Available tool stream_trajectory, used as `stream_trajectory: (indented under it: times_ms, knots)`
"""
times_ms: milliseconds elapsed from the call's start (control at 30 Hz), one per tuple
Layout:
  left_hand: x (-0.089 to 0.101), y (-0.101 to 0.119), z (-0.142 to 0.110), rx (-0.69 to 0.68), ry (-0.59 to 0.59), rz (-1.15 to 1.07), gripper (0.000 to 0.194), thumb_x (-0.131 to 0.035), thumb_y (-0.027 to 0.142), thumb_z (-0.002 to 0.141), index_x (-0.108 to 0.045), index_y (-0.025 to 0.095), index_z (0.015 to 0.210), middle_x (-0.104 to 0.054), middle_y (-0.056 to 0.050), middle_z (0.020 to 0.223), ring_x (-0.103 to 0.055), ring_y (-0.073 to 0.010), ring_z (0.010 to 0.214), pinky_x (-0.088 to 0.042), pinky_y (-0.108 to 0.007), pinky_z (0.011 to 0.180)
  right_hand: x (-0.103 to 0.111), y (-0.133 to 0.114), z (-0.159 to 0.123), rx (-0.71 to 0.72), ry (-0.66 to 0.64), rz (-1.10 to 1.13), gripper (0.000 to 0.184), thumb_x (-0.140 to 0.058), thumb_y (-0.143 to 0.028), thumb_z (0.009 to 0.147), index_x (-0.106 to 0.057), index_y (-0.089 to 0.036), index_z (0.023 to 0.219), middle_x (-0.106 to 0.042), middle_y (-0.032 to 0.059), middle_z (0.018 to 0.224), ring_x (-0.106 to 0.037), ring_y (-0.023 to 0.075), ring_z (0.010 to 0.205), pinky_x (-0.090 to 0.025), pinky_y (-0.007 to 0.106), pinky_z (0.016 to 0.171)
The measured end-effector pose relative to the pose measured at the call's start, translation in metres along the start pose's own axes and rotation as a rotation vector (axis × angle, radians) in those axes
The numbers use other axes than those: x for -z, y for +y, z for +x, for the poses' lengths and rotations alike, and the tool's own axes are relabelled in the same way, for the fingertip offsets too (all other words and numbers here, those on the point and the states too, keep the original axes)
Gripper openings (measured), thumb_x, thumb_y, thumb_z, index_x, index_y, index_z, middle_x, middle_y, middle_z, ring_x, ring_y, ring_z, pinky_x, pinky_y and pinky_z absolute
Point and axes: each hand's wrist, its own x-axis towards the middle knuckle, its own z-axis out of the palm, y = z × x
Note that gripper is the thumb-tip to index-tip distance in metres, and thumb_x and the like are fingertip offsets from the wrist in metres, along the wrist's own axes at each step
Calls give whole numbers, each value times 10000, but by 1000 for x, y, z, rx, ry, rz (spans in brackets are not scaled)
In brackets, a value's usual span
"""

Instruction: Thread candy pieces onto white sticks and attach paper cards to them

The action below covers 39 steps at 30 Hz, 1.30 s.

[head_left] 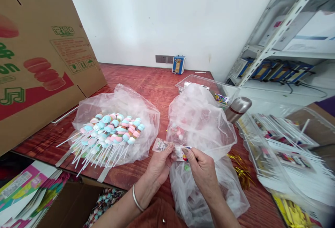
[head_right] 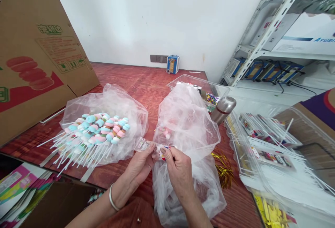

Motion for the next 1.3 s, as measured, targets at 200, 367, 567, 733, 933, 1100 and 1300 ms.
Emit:
stream_trajectory:
  times_ms: [200, 367, 567, 733, 933, 1100, 1300]
  knots:
    - [-5, 0, -1, -90, 37, -79, 364, -899, 231, 605, -645, 133, 846, -677, -5, 769, -606, -99, 625, -514, -216, 583, -2, -5, -3, -120, -82, 144, 304, -583, -461, 881, -528, -203, 731, -481, -44, 654, -438, 125, 615, -363, 221, 583]
    - [-2, 1, -4, -58, -55, -62, 287, -858, 232, 676, -632, 127, 818, -636, 12, 726, -542, -67, 562, -452, -187, 506, -5, -4, -5, -113, -57, 97, 331, -552, -426, 892, -449, -213, 661, -432, -53, 618, -395, 118, 595, -330, 220, 557]
    - [11, 2, -1, 70, 7, -200, 316, -889, 200, 623, -603, 121, 732, -580, 42, 610, -488, -44, 484, -436, -170, 480, -3, -15, -13, -84, -90, 65, 334, -623, -453, 852, -546, -190, 662, -490, -43, 615, -440, 121, 604, -350, 229, 581]
    - [16, 5, 3, 134, -1, -335, 253, -851, 192, 687, -624, 121, 772, -630, 18, 663, -545, -59, 525, -464, -174, 505, -1, -22, -16, -49, -143, 84, 253, -644, -444, 863, -654, -193, 832, -621, -20, 709, -535, 138, 663, -420, 234, 648]
    - [17, 10, -6, 50, -27, -315, 265, -855, 220, 690, -636, 107, 790, -649, -3, 700, -554, -63, 545, -491, -188, 541, -6, -30, -11, 8, -94, 69, 239, -635, -402, 878, -658, -210, 1018, -663, 0, 815, -592, 159, 745, -458, 253, 715]
    - [19, 16, -13, -14, -34, -298, 272, -872, 226, 668, -645, 127, 780, -635, 18, 676, -544, -55, 546, -475, -180, 544, -11, -36, -6, -7, -182, 137, 214, -575, -403, 923, -681, -224, 973, -647, 2, 813, -577, 162, 776, -437, 261, 732]
    - [24, 20, -15, -38, -153, -276, 273, -842, 290, 716, -630, 120, 724, -559, 35, 587, -464, -42, 498, -419, -174, 499, -14, -31, -3, -73, -235, 274, 342, -539, -459, 940, -595, -206, 716, -525, -35, 645, -494, 128, 655, -388, 237, 638]
